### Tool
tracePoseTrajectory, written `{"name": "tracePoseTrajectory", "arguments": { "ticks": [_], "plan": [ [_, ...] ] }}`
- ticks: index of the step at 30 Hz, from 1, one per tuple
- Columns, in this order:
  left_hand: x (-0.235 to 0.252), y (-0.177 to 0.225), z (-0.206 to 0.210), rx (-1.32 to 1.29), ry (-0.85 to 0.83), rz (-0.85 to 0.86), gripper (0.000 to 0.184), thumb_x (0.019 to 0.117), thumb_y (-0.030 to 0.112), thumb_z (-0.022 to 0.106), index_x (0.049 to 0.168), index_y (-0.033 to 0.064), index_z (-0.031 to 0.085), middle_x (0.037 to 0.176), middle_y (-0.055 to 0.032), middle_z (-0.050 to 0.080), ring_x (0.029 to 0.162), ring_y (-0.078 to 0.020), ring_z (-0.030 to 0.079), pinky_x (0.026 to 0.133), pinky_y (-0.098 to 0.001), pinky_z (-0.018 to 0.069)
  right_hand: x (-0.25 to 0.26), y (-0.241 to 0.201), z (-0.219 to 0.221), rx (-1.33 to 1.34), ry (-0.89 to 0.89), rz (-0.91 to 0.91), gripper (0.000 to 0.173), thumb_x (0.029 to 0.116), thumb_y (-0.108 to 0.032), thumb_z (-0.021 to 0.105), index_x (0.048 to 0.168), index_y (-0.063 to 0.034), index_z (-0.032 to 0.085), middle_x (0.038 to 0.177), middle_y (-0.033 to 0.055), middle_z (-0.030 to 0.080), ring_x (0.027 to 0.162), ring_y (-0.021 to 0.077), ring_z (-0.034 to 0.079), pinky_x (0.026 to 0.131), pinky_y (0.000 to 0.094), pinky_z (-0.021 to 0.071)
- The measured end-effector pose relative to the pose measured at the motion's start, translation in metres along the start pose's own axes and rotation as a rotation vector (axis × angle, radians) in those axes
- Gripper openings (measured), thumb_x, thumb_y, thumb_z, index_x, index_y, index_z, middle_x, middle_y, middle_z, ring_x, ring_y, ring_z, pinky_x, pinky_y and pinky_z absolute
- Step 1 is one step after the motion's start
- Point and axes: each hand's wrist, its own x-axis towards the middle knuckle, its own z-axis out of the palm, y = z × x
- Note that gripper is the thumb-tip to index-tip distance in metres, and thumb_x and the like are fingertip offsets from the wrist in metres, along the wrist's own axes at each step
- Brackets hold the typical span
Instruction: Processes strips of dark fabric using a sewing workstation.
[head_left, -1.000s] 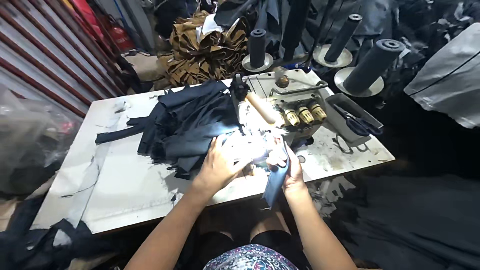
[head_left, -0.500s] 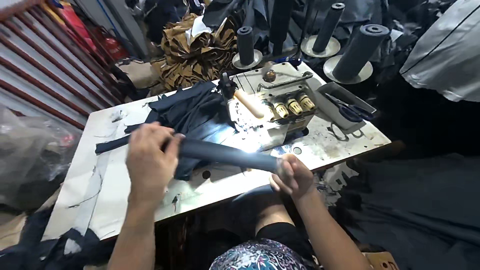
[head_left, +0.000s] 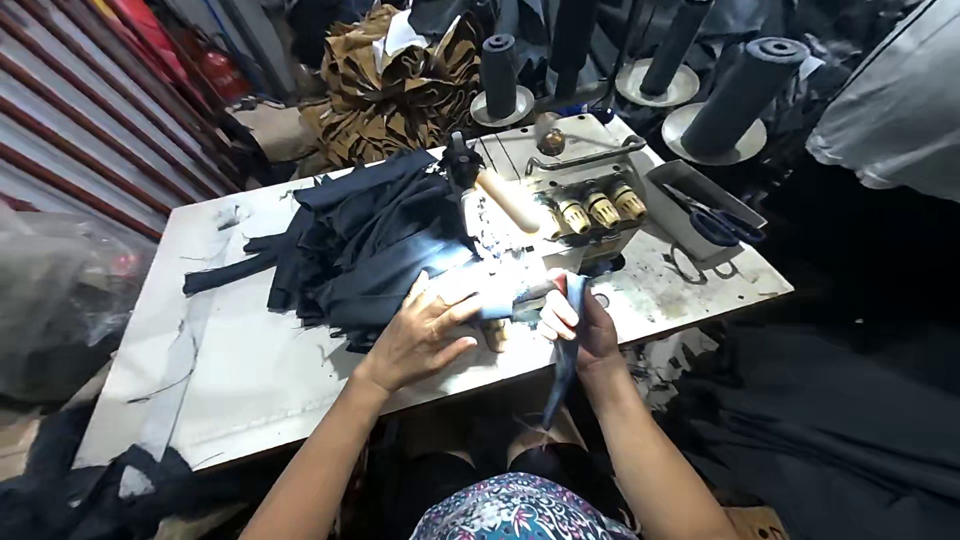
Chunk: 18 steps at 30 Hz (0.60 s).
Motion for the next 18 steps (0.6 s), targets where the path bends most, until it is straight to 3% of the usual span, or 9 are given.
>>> {"name": "tracePoseTrajectory", "arguments": {
  "ticks": [2, 6, 8, 13, 15, 18],
  "plan": [
    [0.004, 0.002, -0.002, 0.045, -0.014, -0.032, 0.048, 0.103, 0.048, 0.05, 0.133, 0.0155, 0.069, 0.139, -0.0087, 0.065, 0.142, -0.0335, 0.05, 0.119, -0.0628, 0.0292, 0.003, 0.006, -0.001, 0.007, 0.012, -0.015, 0.026, 0.0988, -0.033, 0.063, 0.12, -0.0197, 0.068, 0.074, -0.007, 0.065, 0.06, 0.0042, 0.062, 0.06, 0.0205, 0.0536],
    [0.012, 0.01, -0.005, 0.112, -0.065, -0.134, 0.048, 0.1032, 0.045, 0.048, 0.134, 0.0136, 0.069, 0.139, -0.0103, 0.065, 0.14, -0.0356, 0.05, 0.12, -0.0577, 0.0307, 0.005, 0.011, 0.0, 0.001, 0.17, -0.024, 0.018, 0.101, -0.026, 0.057, 0.112, -0.0166, 0.068, 0.074, -0.0042, 0.065, 0.058, 0.004, 0.06, 0.057, 0.0185, 0.0528],
    [0.015, 0.013, -0.006, 0.144, -0.087, -0.149, 0.05, 0.1037, 0.046, 0.045, 0.135, 0.0149, 0.068, 0.139, -0.009, 0.065, 0.139, -0.0342, 0.052, 0.119, -0.0575, 0.0324, 0.007, 0.009, 0.003, 0.011, 0.266, -0.027, 0.022, 0.1039, -0.025, 0.049, 0.104, -0.0152, 0.068, 0.068, -0.0038, 0.063, 0.056, 0.004, 0.06, 0.057, 0.0182, 0.0531],
    [0.021, 0.01, -0.007, 0.079, -0.093, -0.166, 0.044, 0.104, 0.045, 0.045, 0.137, 0.0276, 0.067, 0.146, -0.0006, 0.06, 0.143, -0.0287, 0.047, 0.119, -0.0605, 0.0293, 0.013, 0.004, 0.008, 0.095, 0.334, -0.029, 0.031, 0.1082, -0.023, 0.038, 0.1, -0.0118, 0.066, 0.067, -0.0031, 0.06, 0.058, 0.0039, 0.061, 0.059, 0.0168, 0.0536],
    [0.026, 0.008, -0.009, 0.077, -0.108, -0.192, 0.044, 0.1033, 0.044, 0.044, 0.135, 0.0257, 0.069, 0.144, -0.0016, 0.062, 0.144, -0.0321, 0.046, 0.118, -0.0625, 0.0291, 0.015, 0.005, 0.009, 0.099, 0.349, -0.035, 0.034, 0.1083, -0.023, 0.037, 0.096, -0.012, 0.066, 0.065, -0.0027, 0.06, 0.058, 0.0044, 0.062, 0.059, 0.0173, 0.0546],
    [0.038, -0.001, -0.015, 0.085, -0.153, -0.18, 0.044, 0.1059, 0.044, 0.042, 0.134, 0.0239, 0.069, 0.145, -0.0001, 0.061, 0.144, -0.0295, 0.046, 0.119, -0.0599, 0.0284, 0.018, 0.007, 0.009, 0.119, 0.345, -0.057, 0.035, 0.1085, -0.02, 0.034, 0.094, -0.0109, 0.065, 0.065, -0.0017, 0.06, 0.057, 0.0055, 0.062, 0.059, 0.0184, 0.0551]
  ]
}}
